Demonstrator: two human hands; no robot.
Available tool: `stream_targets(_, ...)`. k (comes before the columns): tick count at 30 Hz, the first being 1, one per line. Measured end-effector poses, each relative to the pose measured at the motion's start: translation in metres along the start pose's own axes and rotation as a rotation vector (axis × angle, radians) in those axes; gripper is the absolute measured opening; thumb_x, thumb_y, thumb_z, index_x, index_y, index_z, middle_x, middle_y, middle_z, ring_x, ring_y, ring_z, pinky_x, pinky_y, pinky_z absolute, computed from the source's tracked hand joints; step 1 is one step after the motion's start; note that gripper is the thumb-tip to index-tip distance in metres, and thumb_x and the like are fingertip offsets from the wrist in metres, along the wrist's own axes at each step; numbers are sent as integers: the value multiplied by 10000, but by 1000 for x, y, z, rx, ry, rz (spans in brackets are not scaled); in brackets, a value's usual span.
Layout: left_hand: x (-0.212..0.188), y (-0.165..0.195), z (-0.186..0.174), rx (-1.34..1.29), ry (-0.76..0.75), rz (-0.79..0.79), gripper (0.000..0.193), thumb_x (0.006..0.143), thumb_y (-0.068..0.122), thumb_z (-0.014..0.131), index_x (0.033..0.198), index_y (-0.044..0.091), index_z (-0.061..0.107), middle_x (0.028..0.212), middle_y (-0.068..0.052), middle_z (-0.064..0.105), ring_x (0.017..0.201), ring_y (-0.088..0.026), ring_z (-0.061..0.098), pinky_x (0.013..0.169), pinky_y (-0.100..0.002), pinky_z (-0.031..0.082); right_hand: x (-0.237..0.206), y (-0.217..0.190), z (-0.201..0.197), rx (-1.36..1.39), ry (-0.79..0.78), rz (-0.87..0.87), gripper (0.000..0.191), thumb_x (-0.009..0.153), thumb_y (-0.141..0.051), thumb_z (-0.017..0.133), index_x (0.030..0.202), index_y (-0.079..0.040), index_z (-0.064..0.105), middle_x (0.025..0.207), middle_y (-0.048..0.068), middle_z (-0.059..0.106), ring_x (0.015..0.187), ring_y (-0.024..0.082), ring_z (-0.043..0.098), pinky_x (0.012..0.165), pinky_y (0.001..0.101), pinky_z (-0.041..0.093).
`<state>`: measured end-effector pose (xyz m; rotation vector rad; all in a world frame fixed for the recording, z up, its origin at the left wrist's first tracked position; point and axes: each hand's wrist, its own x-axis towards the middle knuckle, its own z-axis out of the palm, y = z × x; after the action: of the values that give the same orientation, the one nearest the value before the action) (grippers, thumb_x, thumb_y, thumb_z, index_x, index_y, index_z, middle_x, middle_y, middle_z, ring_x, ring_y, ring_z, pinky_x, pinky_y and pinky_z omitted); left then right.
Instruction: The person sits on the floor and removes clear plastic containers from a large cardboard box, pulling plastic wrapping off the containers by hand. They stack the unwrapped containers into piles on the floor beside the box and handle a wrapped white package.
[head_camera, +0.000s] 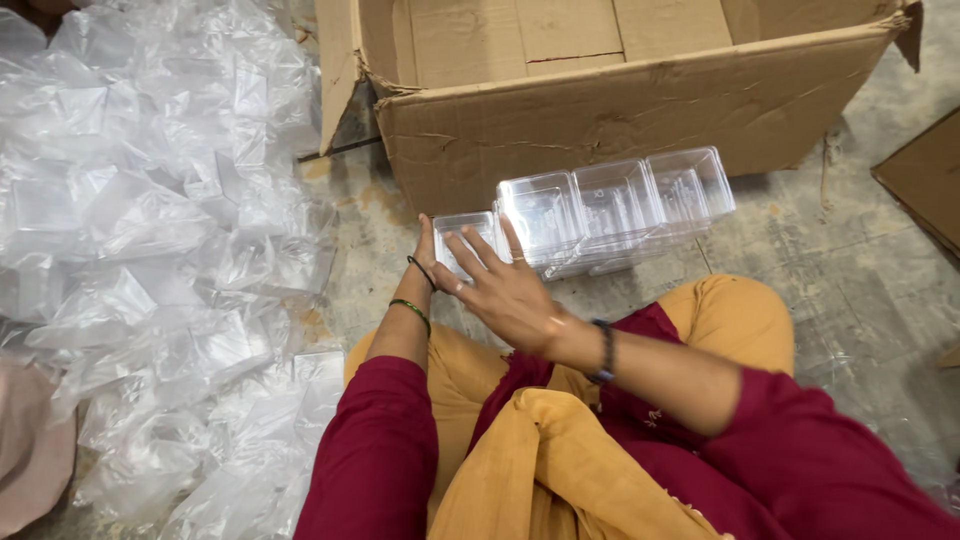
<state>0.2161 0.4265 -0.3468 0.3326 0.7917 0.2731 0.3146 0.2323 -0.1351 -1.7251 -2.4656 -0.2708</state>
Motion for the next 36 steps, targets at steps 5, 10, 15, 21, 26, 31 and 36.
stream_targets(5,7,-2,-2,4,17,-35,1155,807,954,131,1450,100,568,1411,-156,622,1257,-375,602,1022,-607,492,-79,97,-50,250,496,300,592,978,-478,724,1344,-18,649,1522,277,530,1495,404,403,1230,671,79)
stream_targets(10,5,-2,6,106,82,-5,1120,792,935,135,1433,113,546,1373,-160,637,1218,-374,617,982,-609,502,-151,242,-12,713,504,1103,801,903,-671,471,1506,-155,362,1649,158,253,1517,425,205,1173,734,68)
stream_targets(15,1,-4,18,46,-31,76,1111,853,929,205,1460,62,542,1408,-181,617,1255,-385,599,1018,-571,526,-183,269,79,1684,-45,1452,1118,723,-901,329,1609,-232,195,1698,110,133,1533,434,79,1130,770,47)
stream_targets(21,12,-18,35,126,76,42,1083,826,912,181,1406,82,567,1331,-153,661,1173,-351,634,956,-550,528,-181,265,111,162,-1079,593,723,858,-701,388,1441,-371,661,1592,-19,564,1466,280,516,1218,492,417)
stream_targets(26,30,-32,46,57,29,76,1085,837,913,237,1435,70,566,1344,-157,666,1176,-334,653,971,-520,549,-178,277,104,307,-906,712,814,737,-649,787,1397,-200,627,1478,48,600,1330,273,559,1113,392,458)
stream_targets(31,37,-35,48,118,122,22,1197,719,978,227,1537,133,453,1532,-157,507,1407,-405,432,1115,-653,288,-184,278,121,700,-664,925,914,693,-486,895,1436,-97,531,1462,81,578,1296,288,533,1113,392,430)
stream_targets(36,23,-22,37,45,548,-124,1323,710,1062,252,1670,168,88,1734,-167,-2,1580,-444,-15,1143,-753,-95,-206,294,144,868,-309,1194,556,940,-614,692,1234,-147,626,1160,70,578,943,242,514,775,356,357)
